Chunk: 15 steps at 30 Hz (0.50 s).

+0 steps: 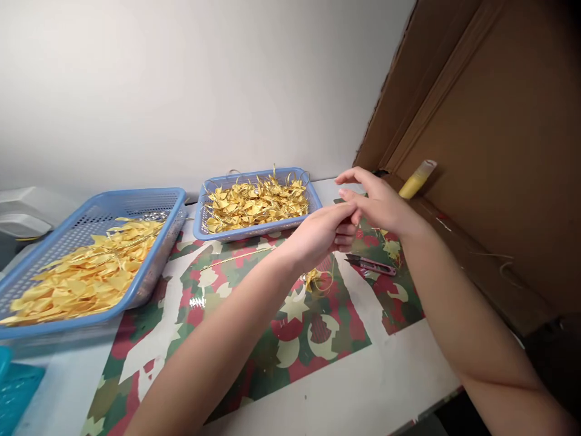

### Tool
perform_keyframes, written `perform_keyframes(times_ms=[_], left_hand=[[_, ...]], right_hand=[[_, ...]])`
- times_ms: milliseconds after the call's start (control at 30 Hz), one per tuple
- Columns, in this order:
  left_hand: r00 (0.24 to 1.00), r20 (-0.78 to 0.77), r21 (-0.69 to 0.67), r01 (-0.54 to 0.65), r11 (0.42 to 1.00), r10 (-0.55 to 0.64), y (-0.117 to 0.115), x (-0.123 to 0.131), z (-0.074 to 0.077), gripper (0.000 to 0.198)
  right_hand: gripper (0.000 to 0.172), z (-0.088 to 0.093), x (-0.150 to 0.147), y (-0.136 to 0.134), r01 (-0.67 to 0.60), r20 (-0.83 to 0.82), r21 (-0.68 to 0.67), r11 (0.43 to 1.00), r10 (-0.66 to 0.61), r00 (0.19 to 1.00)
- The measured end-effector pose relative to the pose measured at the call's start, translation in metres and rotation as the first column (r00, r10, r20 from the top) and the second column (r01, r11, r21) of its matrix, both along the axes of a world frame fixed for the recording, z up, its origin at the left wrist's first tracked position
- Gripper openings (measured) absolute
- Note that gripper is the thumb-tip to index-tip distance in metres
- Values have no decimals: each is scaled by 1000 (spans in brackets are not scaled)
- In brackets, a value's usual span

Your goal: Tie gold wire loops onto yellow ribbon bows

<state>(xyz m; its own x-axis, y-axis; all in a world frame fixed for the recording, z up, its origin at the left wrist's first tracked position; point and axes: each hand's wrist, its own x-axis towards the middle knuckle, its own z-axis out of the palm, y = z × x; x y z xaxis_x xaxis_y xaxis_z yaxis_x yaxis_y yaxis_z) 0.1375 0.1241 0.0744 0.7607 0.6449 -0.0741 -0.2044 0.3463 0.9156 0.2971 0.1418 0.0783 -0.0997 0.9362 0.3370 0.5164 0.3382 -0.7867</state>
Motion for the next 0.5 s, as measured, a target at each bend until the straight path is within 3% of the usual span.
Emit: perform_keyframes(times_ms=[100, 167, 333, 500], left_hand=[[998, -45, -18, -54, 998, 54, 8, -3, -9, 35], [997, -28, -38, -79, 996, 78, 11, -6, -11, 35], [991, 18, -107, -133, 985, 135, 15, -10, -4, 37], [969, 21, -89, -243, 966, 246, 17, -15, 10, 35]], right_hand=[[10, -22, 4, -9, 143, 1, -14, 990, -143, 990], [7, -36, 3, -27, 160, -26, -52, 986, -161, 987], [7, -64, -9, -71, -15, -27, -136, 991, 11, 1000], [7, -82, -23, -78, -142, -67, -185, 972, 132, 989]])
